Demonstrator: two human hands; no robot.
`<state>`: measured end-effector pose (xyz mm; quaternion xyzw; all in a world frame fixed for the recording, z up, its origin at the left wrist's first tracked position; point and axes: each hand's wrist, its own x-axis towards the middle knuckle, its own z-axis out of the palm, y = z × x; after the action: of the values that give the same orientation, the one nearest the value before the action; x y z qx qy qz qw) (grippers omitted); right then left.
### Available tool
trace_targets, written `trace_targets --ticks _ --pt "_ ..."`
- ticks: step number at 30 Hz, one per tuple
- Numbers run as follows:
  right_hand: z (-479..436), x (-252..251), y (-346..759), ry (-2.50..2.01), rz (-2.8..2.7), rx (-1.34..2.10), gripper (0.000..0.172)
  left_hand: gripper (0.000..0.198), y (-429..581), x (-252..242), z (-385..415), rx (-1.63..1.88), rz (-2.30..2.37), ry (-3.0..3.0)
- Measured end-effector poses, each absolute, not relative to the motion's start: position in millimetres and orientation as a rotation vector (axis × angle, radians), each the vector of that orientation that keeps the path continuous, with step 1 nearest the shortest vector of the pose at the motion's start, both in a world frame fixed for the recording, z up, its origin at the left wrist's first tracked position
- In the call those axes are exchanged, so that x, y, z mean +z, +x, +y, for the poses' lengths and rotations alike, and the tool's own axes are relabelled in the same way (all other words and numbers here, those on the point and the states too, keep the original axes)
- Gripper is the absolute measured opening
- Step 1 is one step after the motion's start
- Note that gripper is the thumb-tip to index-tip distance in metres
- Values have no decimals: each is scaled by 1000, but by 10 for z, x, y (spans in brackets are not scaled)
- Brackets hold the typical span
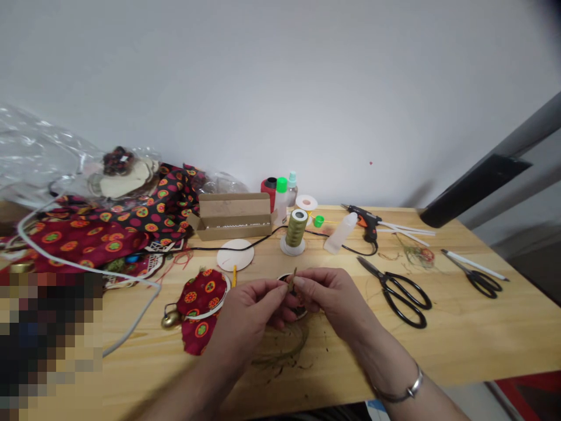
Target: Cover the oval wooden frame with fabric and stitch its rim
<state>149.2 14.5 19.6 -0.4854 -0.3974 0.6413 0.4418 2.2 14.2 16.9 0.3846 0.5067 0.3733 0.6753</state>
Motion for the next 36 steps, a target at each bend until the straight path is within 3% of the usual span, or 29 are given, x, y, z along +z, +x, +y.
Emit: trace_targets --ticks 15,36 --pt "143 178 1495 -1218 -971 1594 15 18 39 174 138 844 1121 859" --pt "139 202 1470 -1277 -854 1579 16 13 72 202 122 847 1243 956"
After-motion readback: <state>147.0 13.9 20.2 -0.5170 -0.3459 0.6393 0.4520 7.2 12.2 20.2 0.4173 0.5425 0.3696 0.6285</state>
